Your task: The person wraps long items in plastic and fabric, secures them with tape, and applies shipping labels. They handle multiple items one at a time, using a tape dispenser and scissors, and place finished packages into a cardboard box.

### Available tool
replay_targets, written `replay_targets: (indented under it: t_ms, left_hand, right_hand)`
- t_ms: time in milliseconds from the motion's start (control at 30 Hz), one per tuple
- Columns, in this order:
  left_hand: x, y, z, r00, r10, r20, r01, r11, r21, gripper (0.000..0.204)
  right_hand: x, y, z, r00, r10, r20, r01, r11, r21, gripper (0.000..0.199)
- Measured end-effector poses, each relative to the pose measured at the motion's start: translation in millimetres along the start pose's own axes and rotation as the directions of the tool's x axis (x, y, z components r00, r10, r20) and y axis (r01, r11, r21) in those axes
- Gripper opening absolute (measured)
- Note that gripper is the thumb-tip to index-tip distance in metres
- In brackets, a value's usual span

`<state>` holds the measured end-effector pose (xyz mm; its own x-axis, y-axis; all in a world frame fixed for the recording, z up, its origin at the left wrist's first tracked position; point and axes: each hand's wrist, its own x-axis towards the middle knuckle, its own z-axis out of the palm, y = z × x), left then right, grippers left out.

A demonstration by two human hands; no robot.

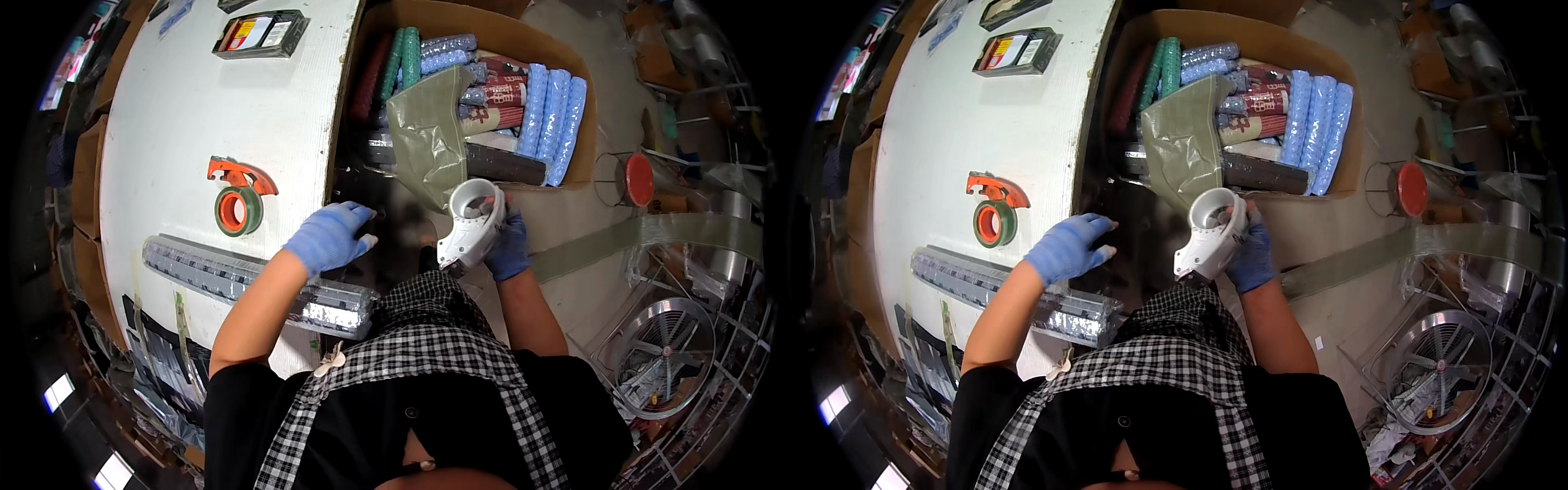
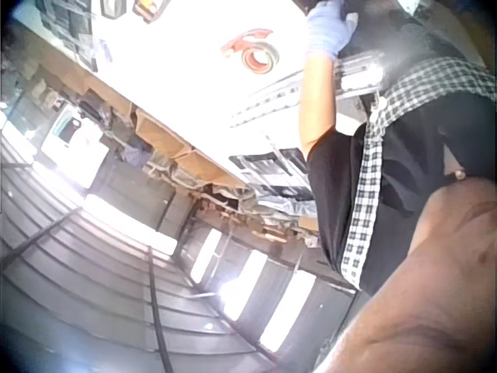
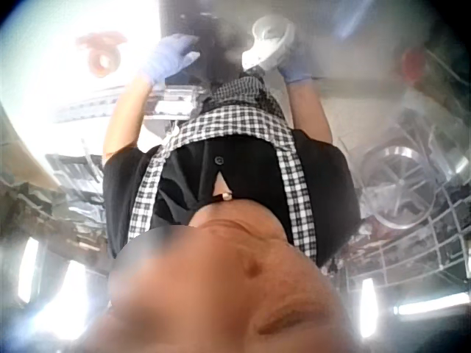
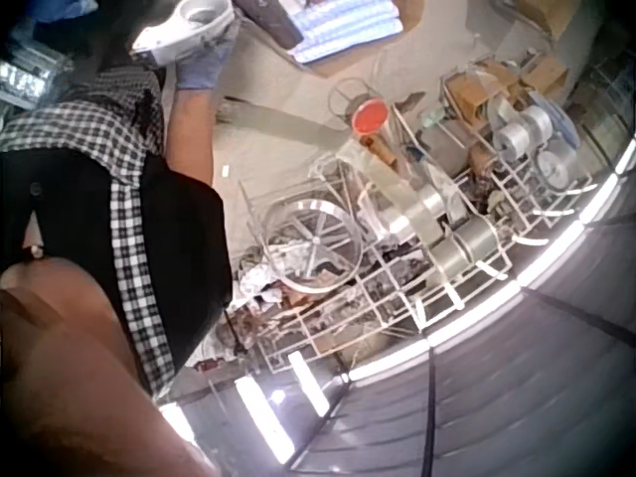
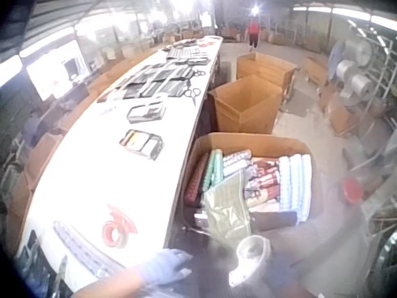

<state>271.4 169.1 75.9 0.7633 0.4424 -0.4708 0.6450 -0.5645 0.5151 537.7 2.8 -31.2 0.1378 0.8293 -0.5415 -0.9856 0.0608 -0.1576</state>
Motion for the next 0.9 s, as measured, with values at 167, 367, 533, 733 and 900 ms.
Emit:
replay_targets:
  t_ms: [167, 367, 533, 733, 900]
  left_hand:
    - [-35.6, 37.9, 3.6, 0.984, -0.171, -0.054, 0.085, 0.709, -0.700, 0.060]
    - [-67.6, 83.0, 66.9, 0.988, -0.128, -0.082, -0.046, 0.257, -0.965, 0.062]
    - [-114.9, 92.6, 117.5, 0.934, -0.305, -0.184, -0.047, 0.404, -0.913, 0.006]
    - [-169.7, 85.3, 187.6, 0.939, -0.329, -0.098, -0.110, -0.017, -0.994, 0.006]
    - [-209.2, 81.2, 197.7, 0.840, -0.521, -0.155, -0.209, -0.046, -0.977, 0.006]
  right_hand:
    - [25.4, 7.7, 0.8, 0.992, 0.115, 0.043, -0.116, 0.993, 0.024, 0.038]
    - [-13.0, 36.3, 59.4, 0.988, 0.152, -0.038, -0.155, 0.985, -0.071, 0.038]
    - [-71.9, 65.1, 43.3, 0.981, 0.093, 0.170, -0.050, 0.969, -0.243, 0.042]
    - [-121.1, 93.7, 58.5, 0.978, -0.036, 0.205, 0.132, 0.867, -0.480, 0.047]
    - [-45.5, 74.6, 107.1, 0.937, 0.008, 0.349, 0.109, 0.943, -0.314, 0.035]
